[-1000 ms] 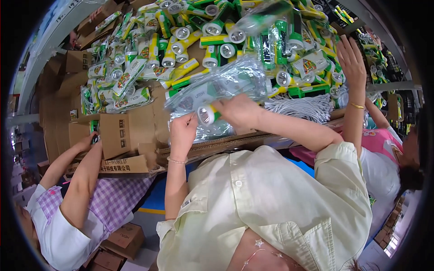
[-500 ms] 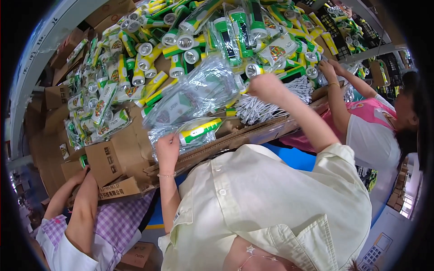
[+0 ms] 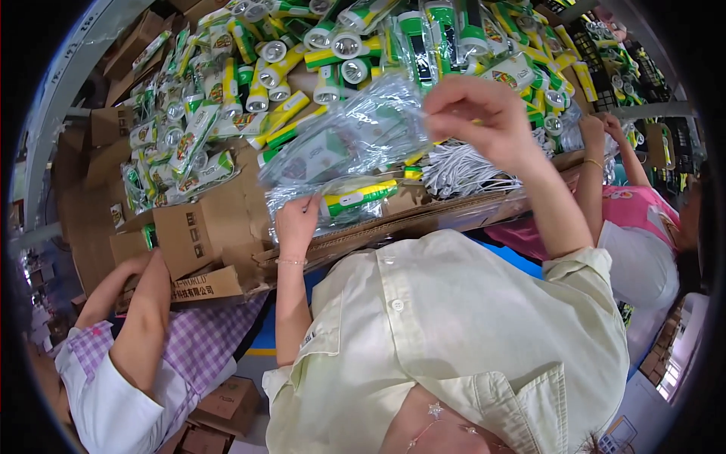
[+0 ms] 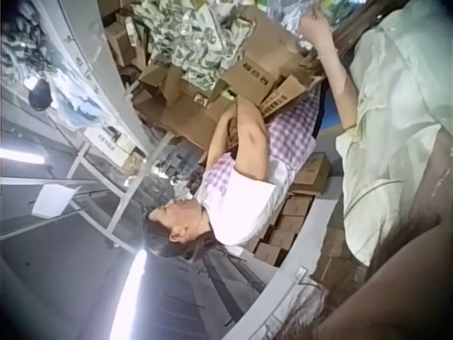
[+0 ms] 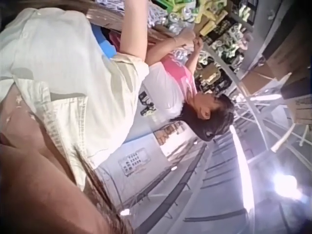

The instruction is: Packing individual flashlights and their lanyards into plastic bags at a packaging station.

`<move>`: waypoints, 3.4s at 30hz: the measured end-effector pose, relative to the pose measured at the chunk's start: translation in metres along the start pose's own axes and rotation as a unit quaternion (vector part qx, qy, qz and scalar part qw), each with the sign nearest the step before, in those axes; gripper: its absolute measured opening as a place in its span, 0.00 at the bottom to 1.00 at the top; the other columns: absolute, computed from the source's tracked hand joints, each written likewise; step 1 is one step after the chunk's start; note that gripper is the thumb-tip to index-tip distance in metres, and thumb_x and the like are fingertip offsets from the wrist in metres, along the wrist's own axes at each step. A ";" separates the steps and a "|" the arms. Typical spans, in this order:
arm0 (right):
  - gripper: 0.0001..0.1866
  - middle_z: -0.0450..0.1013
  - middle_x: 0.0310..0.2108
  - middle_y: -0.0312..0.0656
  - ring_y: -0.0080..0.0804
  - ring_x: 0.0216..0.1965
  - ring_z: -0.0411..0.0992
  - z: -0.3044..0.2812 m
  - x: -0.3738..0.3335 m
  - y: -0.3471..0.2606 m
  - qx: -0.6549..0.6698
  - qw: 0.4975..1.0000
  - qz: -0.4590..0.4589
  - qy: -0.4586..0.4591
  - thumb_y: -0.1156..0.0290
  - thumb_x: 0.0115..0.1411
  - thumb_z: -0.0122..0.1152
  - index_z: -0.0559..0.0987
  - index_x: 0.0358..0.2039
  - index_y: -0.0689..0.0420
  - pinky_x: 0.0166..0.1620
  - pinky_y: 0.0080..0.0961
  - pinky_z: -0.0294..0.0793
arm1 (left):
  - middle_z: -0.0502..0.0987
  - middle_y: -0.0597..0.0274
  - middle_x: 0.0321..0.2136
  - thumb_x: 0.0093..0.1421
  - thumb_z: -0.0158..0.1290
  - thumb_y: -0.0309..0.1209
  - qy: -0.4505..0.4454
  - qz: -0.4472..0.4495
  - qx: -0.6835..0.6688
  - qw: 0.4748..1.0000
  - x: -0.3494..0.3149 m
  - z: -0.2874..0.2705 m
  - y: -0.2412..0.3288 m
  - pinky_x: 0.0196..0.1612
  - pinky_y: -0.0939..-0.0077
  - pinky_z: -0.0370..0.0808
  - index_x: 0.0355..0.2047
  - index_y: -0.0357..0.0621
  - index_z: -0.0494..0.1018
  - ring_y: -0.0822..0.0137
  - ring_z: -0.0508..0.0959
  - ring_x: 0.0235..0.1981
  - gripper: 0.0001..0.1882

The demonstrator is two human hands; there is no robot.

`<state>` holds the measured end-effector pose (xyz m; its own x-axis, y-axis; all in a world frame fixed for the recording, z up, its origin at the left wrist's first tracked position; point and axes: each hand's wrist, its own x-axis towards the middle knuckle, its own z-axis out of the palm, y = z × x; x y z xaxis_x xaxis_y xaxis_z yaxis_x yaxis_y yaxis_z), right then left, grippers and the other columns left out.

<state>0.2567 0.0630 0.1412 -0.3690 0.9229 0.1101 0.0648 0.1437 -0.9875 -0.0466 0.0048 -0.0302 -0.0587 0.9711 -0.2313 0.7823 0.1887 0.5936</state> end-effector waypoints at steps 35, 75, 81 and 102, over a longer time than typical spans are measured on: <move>0.08 0.77 0.24 0.45 0.43 0.27 0.76 0.076 -0.015 0.171 -0.589 0.781 0.126 -0.167 0.65 0.45 0.57 0.81 0.22 0.55 0.32 0.38 0.75 | 0.78 0.49 0.22 0.53 0.54 0.37 -0.064 -0.027 -0.063 0.996 -0.006 -0.001 0.011 0.31 0.64 0.74 0.31 0.41 0.80 0.51 0.78 0.25 0.13; 0.06 0.73 0.28 0.32 0.33 0.36 0.72 0.086 0.053 0.156 -0.378 0.918 -0.116 -0.039 0.68 0.50 0.64 0.76 0.29 0.50 0.48 0.34 0.67 | 0.74 0.67 0.24 0.60 0.52 0.29 0.221 0.009 -0.288 0.932 0.044 -0.166 -0.023 0.19 0.91 0.65 0.29 0.43 0.70 0.81 0.72 0.21 0.04; 0.08 0.72 0.32 0.35 0.33 0.35 0.73 0.166 0.038 0.190 -0.425 0.883 -0.081 -0.181 0.65 0.51 0.61 0.76 0.31 0.52 0.30 0.31 0.73 | 0.75 0.57 0.31 0.60 0.52 0.27 0.374 0.014 -0.283 0.883 0.127 -0.269 -0.123 0.27 0.85 0.73 0.33 0.38 0.67 0.73 0.77 0.24 0.06; 0.07 0.72 0.26 0.34 0.36 0.27 0.72 0.126 0.045 0.116 -0.291 0.948 -0.129 -0.029 0.69 0.48 0.63 0.78 0.30 0.48 0.28 0.29 0.71 | 0.77 0.50 0.24 0.51 0.57 0.29 -0.094 0.112 -0.144 0.979 0.030 -0.065 0.037 0.29 0.66 0.72 0.34 0.40 0.77 0.50 0.77 0.25 0.10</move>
<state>0.1313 0.0760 0.0170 -0.4916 0.8118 0.3153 0.4601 0.5495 -0.6974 -0.0600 0.0500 0.0352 0.2306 0.9541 -0.1910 0.5529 0.0330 0.8326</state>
